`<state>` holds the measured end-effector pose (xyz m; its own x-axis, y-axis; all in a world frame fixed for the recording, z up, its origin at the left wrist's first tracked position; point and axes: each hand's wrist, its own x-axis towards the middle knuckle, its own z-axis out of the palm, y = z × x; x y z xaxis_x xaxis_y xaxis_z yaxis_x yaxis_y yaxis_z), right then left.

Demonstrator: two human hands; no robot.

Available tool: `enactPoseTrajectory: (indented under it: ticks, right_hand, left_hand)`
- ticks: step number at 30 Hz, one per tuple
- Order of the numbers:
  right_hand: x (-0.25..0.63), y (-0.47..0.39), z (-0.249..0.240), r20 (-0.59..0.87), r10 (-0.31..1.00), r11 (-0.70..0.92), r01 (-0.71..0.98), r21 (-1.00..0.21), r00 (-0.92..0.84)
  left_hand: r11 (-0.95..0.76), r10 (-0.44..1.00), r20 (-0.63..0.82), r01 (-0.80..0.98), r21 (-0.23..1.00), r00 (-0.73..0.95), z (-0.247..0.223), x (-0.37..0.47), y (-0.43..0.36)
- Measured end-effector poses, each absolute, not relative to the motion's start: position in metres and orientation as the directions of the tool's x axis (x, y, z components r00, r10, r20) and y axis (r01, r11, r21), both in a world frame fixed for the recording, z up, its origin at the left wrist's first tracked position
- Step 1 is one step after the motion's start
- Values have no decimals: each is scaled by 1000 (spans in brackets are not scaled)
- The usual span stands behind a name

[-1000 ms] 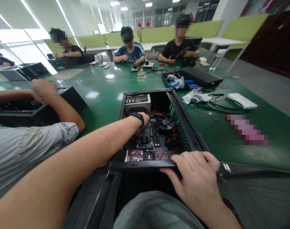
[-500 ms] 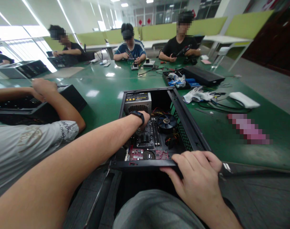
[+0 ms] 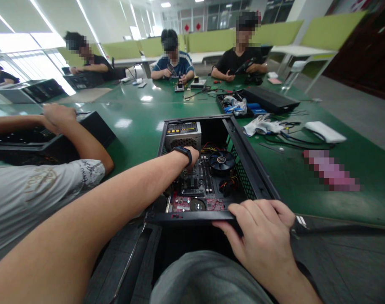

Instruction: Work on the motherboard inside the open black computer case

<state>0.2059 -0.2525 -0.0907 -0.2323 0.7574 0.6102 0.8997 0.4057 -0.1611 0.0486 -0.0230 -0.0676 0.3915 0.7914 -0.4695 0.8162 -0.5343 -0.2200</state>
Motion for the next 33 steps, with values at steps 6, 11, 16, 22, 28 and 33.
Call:
enactPoseTrajectory:
  ticks: [6, 11, 16, 22, 28, 33]
  right_hand:
    - [206, -253, -91, 601, 762, 407, 900, -156, -240]
    - [206, -253, -91, 601, 762, 408, 899, -158, -240]
    - [206, -253, -92, 600, 764, 405, 900, -161, -237]
    - [206, -253, -92, 604, 761, 410, 897, -164, -238]
    - [206, -252, -92, 599, 764, 409, 898, -165, -238]
    - [206, -252, -92, 603, 761, 408, 900, -156, -240]
  left_hand:
    - [-556, 775, -495, 796, -240, 392, -68, 48, -22]
    - [-566, 769, -500, 787, -245, 398, -72, 47, -20]
    - [-565, 766, -504, 791, -234, 398, -68, 48, -22]
    - [-565, 768, -508, 786, -251, 390, -70, 48, -21]
    - [-589, 752, -511, 773, -238, 416, -73, 47, -20]
    - [-563, 771, -492, 794, -230, 405, -69, 48, -23]
